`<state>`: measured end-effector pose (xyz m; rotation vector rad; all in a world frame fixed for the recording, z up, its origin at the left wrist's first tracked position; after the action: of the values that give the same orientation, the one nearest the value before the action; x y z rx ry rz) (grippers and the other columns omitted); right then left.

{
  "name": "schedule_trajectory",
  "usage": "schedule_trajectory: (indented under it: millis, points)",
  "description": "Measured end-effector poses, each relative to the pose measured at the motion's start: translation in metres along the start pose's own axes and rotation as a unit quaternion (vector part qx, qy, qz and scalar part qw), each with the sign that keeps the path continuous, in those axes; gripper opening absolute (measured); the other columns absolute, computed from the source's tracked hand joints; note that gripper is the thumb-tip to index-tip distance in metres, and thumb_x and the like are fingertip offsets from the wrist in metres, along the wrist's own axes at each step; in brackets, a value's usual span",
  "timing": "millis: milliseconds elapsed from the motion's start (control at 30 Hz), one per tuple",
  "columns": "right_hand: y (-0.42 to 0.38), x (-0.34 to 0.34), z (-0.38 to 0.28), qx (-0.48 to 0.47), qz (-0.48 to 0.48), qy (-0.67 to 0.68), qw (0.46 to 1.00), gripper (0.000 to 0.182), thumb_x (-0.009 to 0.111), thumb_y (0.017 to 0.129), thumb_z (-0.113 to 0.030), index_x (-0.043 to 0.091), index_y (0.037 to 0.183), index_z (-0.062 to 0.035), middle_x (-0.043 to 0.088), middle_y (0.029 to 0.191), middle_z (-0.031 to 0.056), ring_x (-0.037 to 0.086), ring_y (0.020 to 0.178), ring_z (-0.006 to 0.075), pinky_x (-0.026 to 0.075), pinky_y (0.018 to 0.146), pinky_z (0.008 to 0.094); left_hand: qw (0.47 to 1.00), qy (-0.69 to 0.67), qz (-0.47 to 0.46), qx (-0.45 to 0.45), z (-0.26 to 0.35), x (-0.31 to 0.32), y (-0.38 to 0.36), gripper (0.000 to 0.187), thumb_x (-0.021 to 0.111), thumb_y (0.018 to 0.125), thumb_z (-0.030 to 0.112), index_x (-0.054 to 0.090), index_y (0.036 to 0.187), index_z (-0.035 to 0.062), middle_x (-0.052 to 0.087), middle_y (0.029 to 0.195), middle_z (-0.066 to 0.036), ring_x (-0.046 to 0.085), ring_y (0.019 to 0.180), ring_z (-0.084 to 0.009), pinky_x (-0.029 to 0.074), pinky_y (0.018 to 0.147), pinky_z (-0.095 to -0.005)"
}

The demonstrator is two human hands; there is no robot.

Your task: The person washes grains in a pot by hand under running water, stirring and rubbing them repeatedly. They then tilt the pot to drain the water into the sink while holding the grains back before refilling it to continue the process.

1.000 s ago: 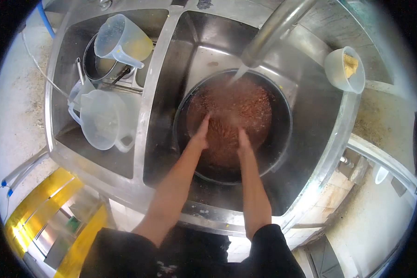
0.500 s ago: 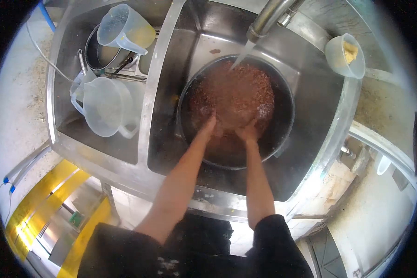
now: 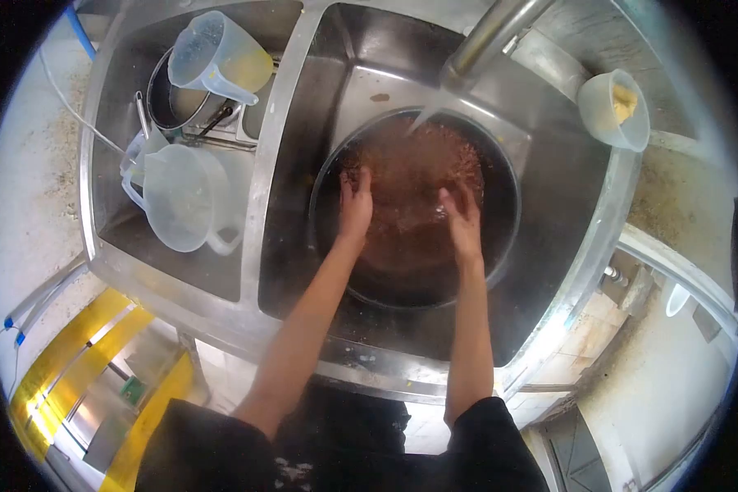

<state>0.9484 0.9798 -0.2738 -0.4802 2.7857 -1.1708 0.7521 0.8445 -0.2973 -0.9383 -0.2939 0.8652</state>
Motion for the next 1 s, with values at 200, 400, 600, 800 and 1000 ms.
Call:
schedule_trajectory:
  millis: [200,400,600,800,1000]
  points:
    - [0.055,-0.014,-0.019,-0.225,0.043,-0.337,0.913,0.090,0.072,0.084,-0.041,0.025,0.150,-0.0028,0.027,0.155,0.0196,0.029,0.142,0.0345,0.025,0.116,0.0416,0.965,0.209,0.087,0.132,-0.032,0.004,0.069,0.096,0.045,0.088,0.067,0.021,0.150,-0.0019,0.022,0.155,-0.025,0.024,0.143,-0.0371,0.020,0.117,-0.0443]
    - [0.104,-0.010,0.025,-0.002,-0.028,-0.270,0.963,0.091,0.066,0.083,-0.054,0.028,0.150,-0.0043,0.031,0.154,0.0174,0.031,0.141,0.0337,0.027,0.115,0.0427,0.985,0.096,-0.140,0.029,-0.015,0.044,0.069,0.094,0.044,0.089,0.066,0.021,0.150,-0.0018,0.020,0.157,-0.022,0.015,0.147,-0.0343,0.017,0.119,-0.0406]
    - [0.062,0.048,0.013,-0.062,-0.285,-0.533,0.795,0.069,0.066,0.085,-0.050,0.054,0.131,0.0000,0.044,0.143,0.0224,0.046,0.129,0.0367,0.035,0.109,0.0447,0.780,0.534,-0.318,0.066,-0.071,0.057,0.074,0.078,0.045,0.093,0.058,0.032,0.149,0.0066,0.027,0.155,-0.020,0.026,0.143,-0.0346,0.025,0.115,-0.0421]
    - [0.021,-0.011,-0.062,-0.310,0.057,-0.323,0.893,0.058,0.076,0.080,-0.029,0.058,0.128,-0.0030,0.054,0.135,0.0192,0.049,0.128,0.0322,0.038,0.107,0.0395,0.957,0.262,0.017,0.124,0.004,-0.001,0.033,0.074,0.054,0.092,0.052,0.037,0.145,0.0027,0.033,0.151,-0.020,0.036,0.138,-0.0365,0.030,0.112,-0.0431]
    - [0.092,0.005,-0.033,-0.083,0.072,-0.211,0.971,0.062,0.057,0.093,-0.047,0.050,0.139,-0.0062,0.043,0.149,0.0081,0.038,0.138,0.0258,0.027,0.114,0.0363,0.990,0.018,-0.110,0.087,0.035,0.049,0.069,0.080,0.039,0.093,0.063,0.024,0.153,0.0131,0.016,0.160,-0.010,0.017,0.146,-0.0264,0.013,0.118,-0.0437]
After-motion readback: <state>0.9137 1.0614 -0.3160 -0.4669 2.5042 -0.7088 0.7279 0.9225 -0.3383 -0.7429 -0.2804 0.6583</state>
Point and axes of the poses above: each hand's wrist, its own y-axis towards the middle knuckle, its own x-axis out of the palm, z = x × y, the point moved 9 cm from there along y, towards the middle knuckle
